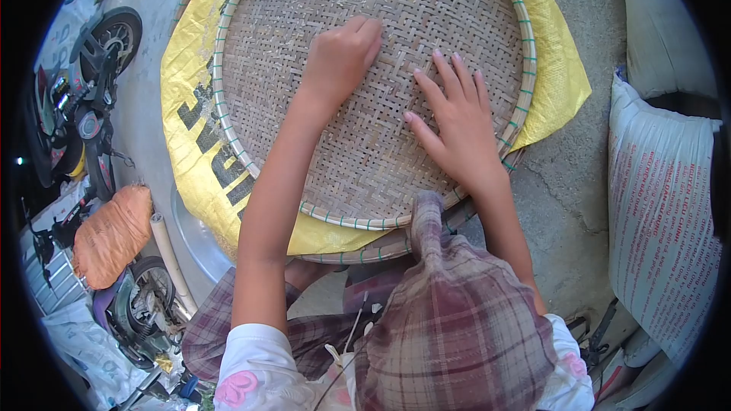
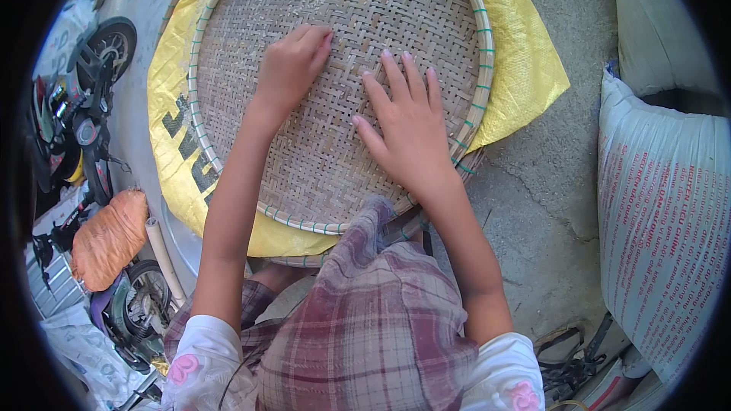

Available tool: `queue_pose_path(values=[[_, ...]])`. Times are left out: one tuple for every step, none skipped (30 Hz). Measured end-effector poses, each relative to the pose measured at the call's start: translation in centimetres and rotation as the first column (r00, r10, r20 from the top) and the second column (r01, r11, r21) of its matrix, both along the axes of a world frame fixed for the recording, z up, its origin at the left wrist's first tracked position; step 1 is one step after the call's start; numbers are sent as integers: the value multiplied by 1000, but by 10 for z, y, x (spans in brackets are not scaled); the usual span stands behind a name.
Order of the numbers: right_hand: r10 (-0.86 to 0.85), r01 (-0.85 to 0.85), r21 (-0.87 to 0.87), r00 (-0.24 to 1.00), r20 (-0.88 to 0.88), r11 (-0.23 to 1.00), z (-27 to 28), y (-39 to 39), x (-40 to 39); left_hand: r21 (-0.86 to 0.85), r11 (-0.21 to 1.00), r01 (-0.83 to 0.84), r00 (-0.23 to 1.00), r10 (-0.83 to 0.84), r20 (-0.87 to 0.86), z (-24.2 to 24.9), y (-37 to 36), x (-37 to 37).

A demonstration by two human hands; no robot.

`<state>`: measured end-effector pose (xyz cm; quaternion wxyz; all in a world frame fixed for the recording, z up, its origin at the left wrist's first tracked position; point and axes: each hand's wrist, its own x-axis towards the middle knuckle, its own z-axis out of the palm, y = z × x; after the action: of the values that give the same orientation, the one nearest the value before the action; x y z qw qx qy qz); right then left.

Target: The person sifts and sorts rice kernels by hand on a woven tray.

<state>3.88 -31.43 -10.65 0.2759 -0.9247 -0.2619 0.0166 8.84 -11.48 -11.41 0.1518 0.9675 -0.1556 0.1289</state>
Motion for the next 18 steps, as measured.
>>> queue_pose_path(values=[[1,-1,-3,1000,-3,1000,0,0,-1,0,1000,0,1000,0,-3,1,-2,-1],[4,-4,-1,1000,-5,1000,0,1,-1,-144,989,-37,999,35,-21,2,-4,-2],[2,-2,5,1000,-3,1000,-1,1,-1,-284,956,-76,997,67,-42,6,-6,-3],[-2,2,10,1000,-3,1000,-2,0,-1,-285,955,-78,997,69,-42,11,-4,-3],[-3,3,6,1000,-3,1000,-1,0,0,-825,474,-308,933,-17,-358,18,1,-4],[-2,2,-5,1000,0,1000,0,1,1,-788,-239,-568,814,-304,-495,23,1,-5],[1,-1,-14,1000,-1,1000,1,1,0,-784,-240,-572,811,-307,-498,30,-4,-11],[2,-2,-14,1000,-1,1000,1,0,-1,-721,-404,-563,817,-406,-410,37,-10,-19],[0,0,-7,1000,1,1000,0,1,-1,-629,-550,-549,825,-480,-300,42,-13,-23],[-2,2,-2,1000,1,1000,0,1,-1,-632,-551,-544,828,-474,-299,43,-16,-26],[3,-2,-1,1000,1,1000,0,2,-1,-550,-633,-545,837,-449,-313,42,-19,-29],[3,-3,0,1000,7,1000,0,1,-1,-459,-707,-537,843,-428,-327,41,-22,-31],[2,-2,1,1000,14,1000,0,1,-1,-459,-708,-537,843,-429,-326,32,-17,-31],[-1,1,1,1000,16,1000,-1,1,0,-486,-682,-546,835,-488,-254,19,-8,-30],[-1,1,2,1000,17,1000,-1,1,0,-514,-656,-553,818,-546,-183,21,-7,-27],[0,0,2,1000,15,1000,-1,1,-1,-514,-655,-554,817,-547,-183,22,-9,-27],[-1,1,1,1000,14,1000,-1,1,-1,-615,-504,-606,791,-459,-403,22,-12,-27],[0,0,0,1000,14,1000,-1,1,-1,-666,-333,-667,745,-315,-588,27,-17,-25]])
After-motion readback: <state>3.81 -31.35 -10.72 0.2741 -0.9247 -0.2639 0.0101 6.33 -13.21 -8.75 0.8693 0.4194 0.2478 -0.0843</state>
